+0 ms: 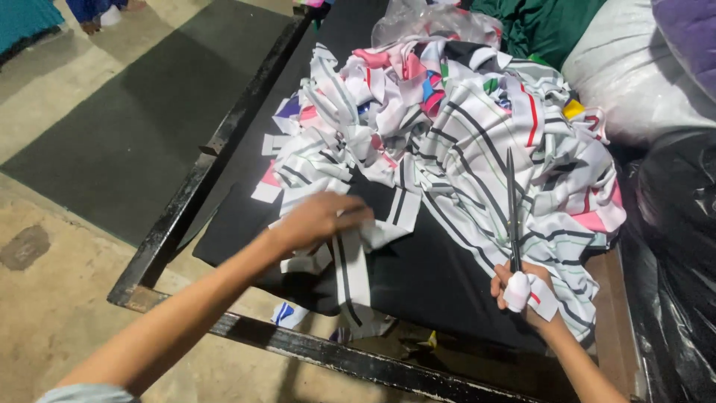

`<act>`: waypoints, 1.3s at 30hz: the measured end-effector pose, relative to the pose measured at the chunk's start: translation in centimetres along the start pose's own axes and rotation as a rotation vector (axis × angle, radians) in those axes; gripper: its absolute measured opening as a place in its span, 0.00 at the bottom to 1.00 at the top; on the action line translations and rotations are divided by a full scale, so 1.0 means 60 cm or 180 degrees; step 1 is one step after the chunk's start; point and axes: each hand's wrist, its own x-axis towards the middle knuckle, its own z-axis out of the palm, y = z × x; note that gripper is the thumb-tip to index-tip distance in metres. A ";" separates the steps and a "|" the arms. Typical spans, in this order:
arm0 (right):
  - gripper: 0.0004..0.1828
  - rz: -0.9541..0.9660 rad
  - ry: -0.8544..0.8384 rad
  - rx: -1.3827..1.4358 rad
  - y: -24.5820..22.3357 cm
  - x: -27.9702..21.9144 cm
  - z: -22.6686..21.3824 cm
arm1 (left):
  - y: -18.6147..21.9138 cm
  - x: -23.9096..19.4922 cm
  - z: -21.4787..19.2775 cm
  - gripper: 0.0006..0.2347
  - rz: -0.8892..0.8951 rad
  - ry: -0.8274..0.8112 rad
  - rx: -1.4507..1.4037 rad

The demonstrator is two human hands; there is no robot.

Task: Cutting through a pile of striped fabric strips using large scissors

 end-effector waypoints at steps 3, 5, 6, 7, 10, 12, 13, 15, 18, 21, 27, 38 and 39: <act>0.25 -0.0097 0.0004 -0.0172 -0.018 -0.009 0.013 | -0.142 0.001 -0.018 0.08 -0.1046 -0.0683 0.0781; 0.26 -0.0123 0.0020 -0.0230 -0.056 -0.014 0.018 | -0.288 -0.031 0.027 0.05 -0.3906 -0.0155 0.0907; 0.26 -0.0124 0.0017 -0.0230 -0.050 -0.012 0.016 | -0.282 -0.006 -0.014 0.05 -0.3909 -0.0155 0.0910; 0.24 -0.0121 0.0035 -0.0152 -0.042 -0.009 0.013 | -0.276 0.020 -0.055 0.15 -0.4278 0.0881 0.0212; 0.22 -0.0080 0.0040 -0.0023 -0.030 -0.009 0.010 | -0.257 0.056 -0.075 0.35 -0.4624 0.1622 0.0169; 0.22 -0.0058 0.0021 0.0022 -0.032 -0.007 0.008 | -0.195 0.094 -0.065 0.42 -0.4661 0.1323 0.0857; 0.22 -0.0078 0.0016 -0.0003 -0.034 -0.007 0.008 | -0.138 0.125 -0.063 0.36 -0.4161 0.1048 0.0414; 0.23 -0.0056 -0.0002 -0.0027 -0.031 -0.015 0.007 | -0.055 0.138 -0.010 0.31 -0.3674 0.0744 -0.0026; 0.22 -0.0020 -0.0056 -0.0066 -0.038 -0.015 0.008 | -0.004 0.120 0.092 0.30 -0.1778 0.0091 0.0853; 0.22 0.0025 -0.0034 -0.0047 -0.053 -0.018 0.012 | 0.019 0.126 0.115 0.31 -0.1916 -0.1225 0.0638; 0.21 0.0121 -0.0055 0.0008 -0.030 -0.006 0.003 | 0.013 0.102 0.138 0.25 -0.1928 -0.1314 0.0940; 0.23 0.0466 -0.0531 0.0487 -0.153 0.086 0.066 | 0.026 0.086 0.125 0.23 -0.1968 -0.1005 0.0570; 0.23 0.0460 -0.0525 0.0493 -0.157 0.100 0.083 | 0.029 0.092 0.113 0.23 -0.1959 -0.1006 0.0576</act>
